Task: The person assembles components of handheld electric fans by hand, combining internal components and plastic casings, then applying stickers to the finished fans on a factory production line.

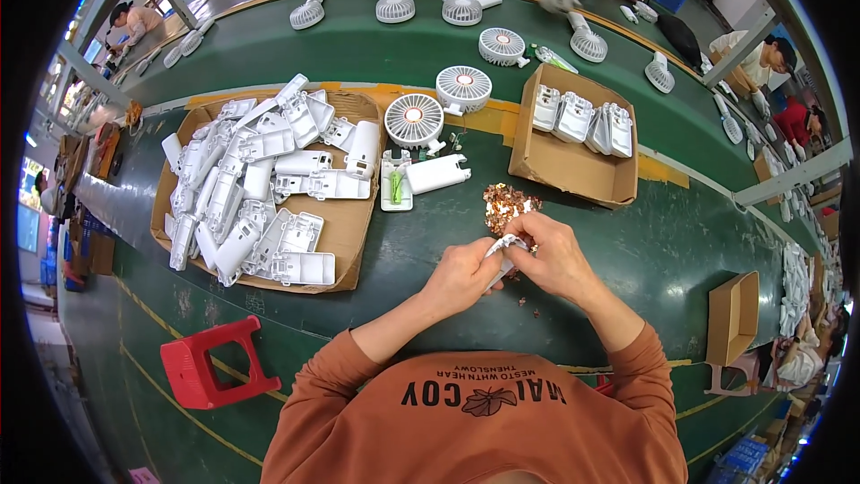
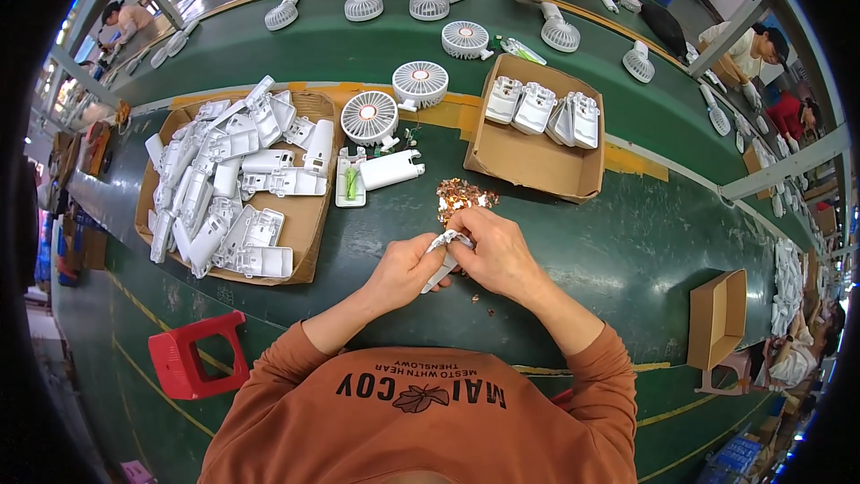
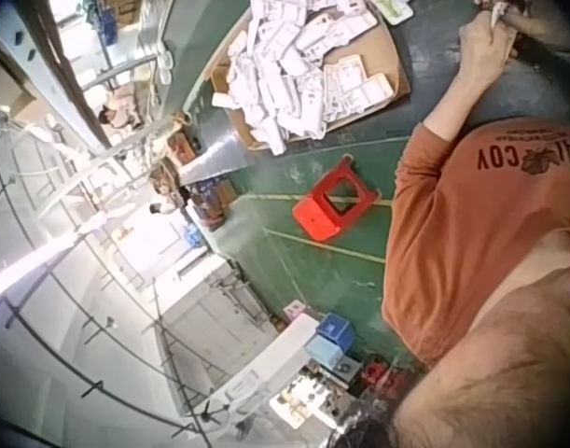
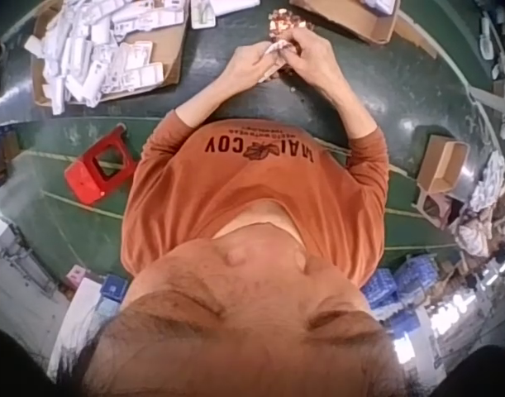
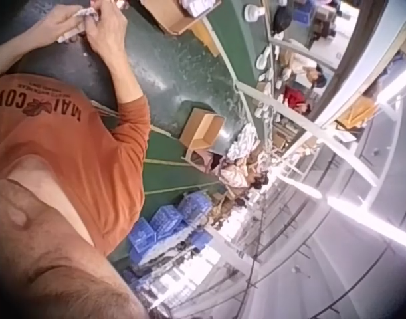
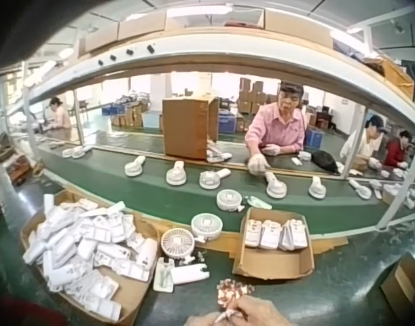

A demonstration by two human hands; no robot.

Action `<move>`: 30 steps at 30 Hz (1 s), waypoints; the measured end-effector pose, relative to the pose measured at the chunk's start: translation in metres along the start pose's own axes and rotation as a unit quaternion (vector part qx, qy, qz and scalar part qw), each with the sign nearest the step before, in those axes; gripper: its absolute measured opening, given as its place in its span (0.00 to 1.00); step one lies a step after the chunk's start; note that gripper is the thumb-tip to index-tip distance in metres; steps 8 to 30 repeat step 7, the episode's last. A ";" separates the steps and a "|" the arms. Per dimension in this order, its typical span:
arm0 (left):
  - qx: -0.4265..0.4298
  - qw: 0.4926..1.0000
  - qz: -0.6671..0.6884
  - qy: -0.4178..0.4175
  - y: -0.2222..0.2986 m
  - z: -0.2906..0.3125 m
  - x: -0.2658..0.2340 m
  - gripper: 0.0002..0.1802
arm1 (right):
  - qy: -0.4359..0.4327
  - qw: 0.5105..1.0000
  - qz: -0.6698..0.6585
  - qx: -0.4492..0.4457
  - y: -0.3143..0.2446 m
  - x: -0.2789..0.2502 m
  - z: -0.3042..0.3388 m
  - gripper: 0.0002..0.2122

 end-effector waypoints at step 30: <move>-0.034 0.999 0.020 -0.019 -0.003 0.000 -0.004 0.13 | -0.096 0.985 -0.083 0.115 0.003 0.001 -0.003 0.05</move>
Point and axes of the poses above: each hand's wrist, its own z-axis away from the middle knuckle, its own x-axis out of the palm, y = z × x, the point moved 2 cm from there along -z, towards the middle knuckle, and after that the axes turned 9 degrees about x, right-handed, at the moved point
